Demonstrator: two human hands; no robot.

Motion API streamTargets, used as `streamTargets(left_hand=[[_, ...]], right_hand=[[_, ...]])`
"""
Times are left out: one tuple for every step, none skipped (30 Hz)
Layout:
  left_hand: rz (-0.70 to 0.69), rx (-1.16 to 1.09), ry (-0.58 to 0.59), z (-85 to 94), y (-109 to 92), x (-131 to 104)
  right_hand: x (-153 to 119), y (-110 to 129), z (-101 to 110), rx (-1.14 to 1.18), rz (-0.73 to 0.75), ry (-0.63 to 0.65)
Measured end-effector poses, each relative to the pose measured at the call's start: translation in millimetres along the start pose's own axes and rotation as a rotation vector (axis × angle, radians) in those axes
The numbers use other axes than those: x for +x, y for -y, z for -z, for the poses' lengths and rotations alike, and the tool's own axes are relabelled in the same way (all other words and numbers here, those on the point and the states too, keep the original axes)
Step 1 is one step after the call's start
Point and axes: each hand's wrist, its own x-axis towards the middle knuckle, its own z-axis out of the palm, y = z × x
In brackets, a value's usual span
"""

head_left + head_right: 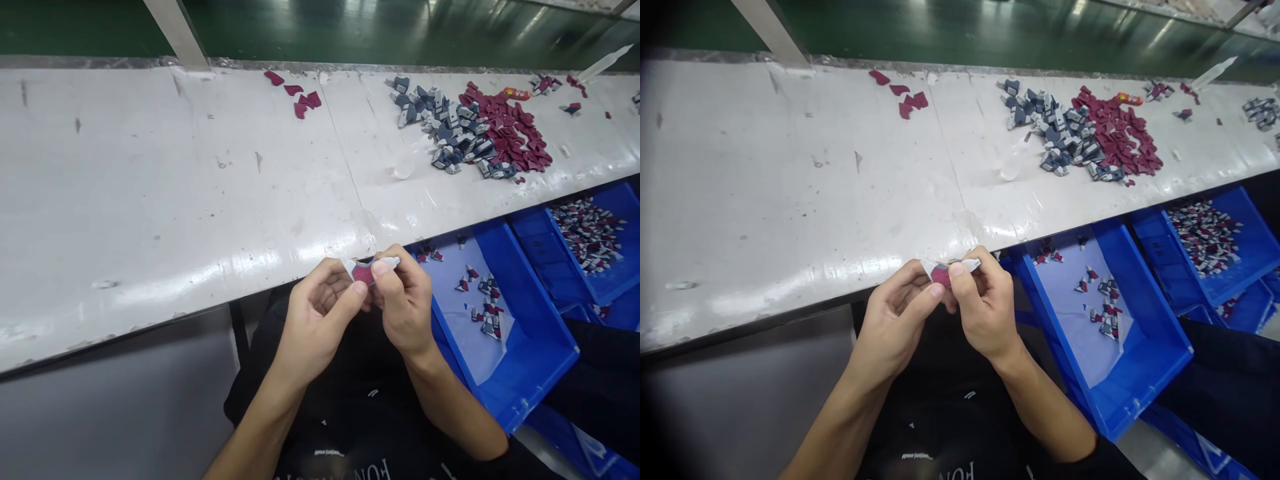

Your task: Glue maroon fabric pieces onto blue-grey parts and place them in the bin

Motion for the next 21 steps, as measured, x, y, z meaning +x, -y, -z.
streamTargets(left_hand=[[0.006, -0.005, 0.009, 0.7, 0.1, -0.5], [0.010, -0.005, 0.008, 1.3, 0.5, -1.0], [0.015, -0.002, -0.001, 1.9, 1.3, -1.7], [0.021, 0.001, -0.014, 2.4, 2.1, -2.3], [0.024, 0.004, -0.030, 2.7, 2.9, -2.9], [0.024, 0.009, -0.045, 3.0, 3.4, -3.3], [0.026, 0.016, -0.054, 3.2, 3.7, -3.4], [0.030, 0.022, -0.056, 3.5, 3.5, -3.3], [0.037, 0.027, -0.049, 3.8, 2.9, -2.9], [0.050, 0.029, -0.031, 4.2, 1.9, -2.3], [0.067, 0.021, -0.004, 4.7, 0.7, -1.5], [0.087, -0.004, 0.027, 5.1, -0.7, -0.6], [0.107, -0.040, 0.056, 5.4, -1.9, 0.3], [0.122, -0.081, 0.077, 5.5, -3.0, 1.2], [0.132, -0.117, 0.089, 5.5, -3.8, 1.9], [0.138, -0.144, 0.095, 5.4, -4.3, 2.4], [0.141, -0.159, 0.096, 5.2, -4.5, 2.8], [0.144, -0.159, 0.098, 5.0, -4.4, 3.0], [0.144, -0.152, 0.100, 4.8, -4.2, 3.1], [0.145, -0.143, 0.105, 4.7, -3.8, 3.2], [0.149, -0.133, 0.111, 4.6, -3.3, 3.3]], right_hand=[[0.2, 0.5, 0.2, -0.004, 0.004, 0.004], [0.0, 0.7, 0.4, -0.008, 0.008, 0.010], [-0.3, 0.5, 0.8, -0.013, 0.009, 0.017], [-0.8, 0.0, 1.1, -0.021, 0.007, 0.023], [-1.3, -0.7, 1.4, -0.029, 0.003, 0.029], [-1.7, -1.4, 1.7, -0.037, -0.004, 0.033], [-1.9, -2.1, 2.0, -0.041, -0.012, 0.035], [-1.9, -2.6, 2.3, -0.037, -0.022, 0.036], [-1.5, -2.8, 2.5, -0.026, -0.034, 0.037], [-0.9, -2.7, 2.6, -0.008, -0.047, 0.033], [-0.2, -2.2, 2.5, 0.013, -0.062, 0.029], [0.5, -1.5, 2.3, 0.031, -0.075, 0.021], [1.1, -0.7, 1.9, 0.047, -0.088, 0.012], [1.3, 0.1, 1.4, 0.057, -0.097, 0.003], [1.2, 0.6, 0.9, 0.065, -0.107, -0.004], [0.7, 0.9, 0.2, 0.076, -0.117, -0.007], [-0.2, 1.0, -0.4, 0.090, -0.129, -0.004], [-1.3, 0.7, -0.9, 0.108, -0.141, 0.002], [-2.5, 0.3, -1.3, 0.129, -0.153, 0.015], [-3.7, -0.1, -1.6, 0.153, -0.164, 0.028], [-4.9, -0.6, -1.7, 0.177, -0.172, 0.041]])
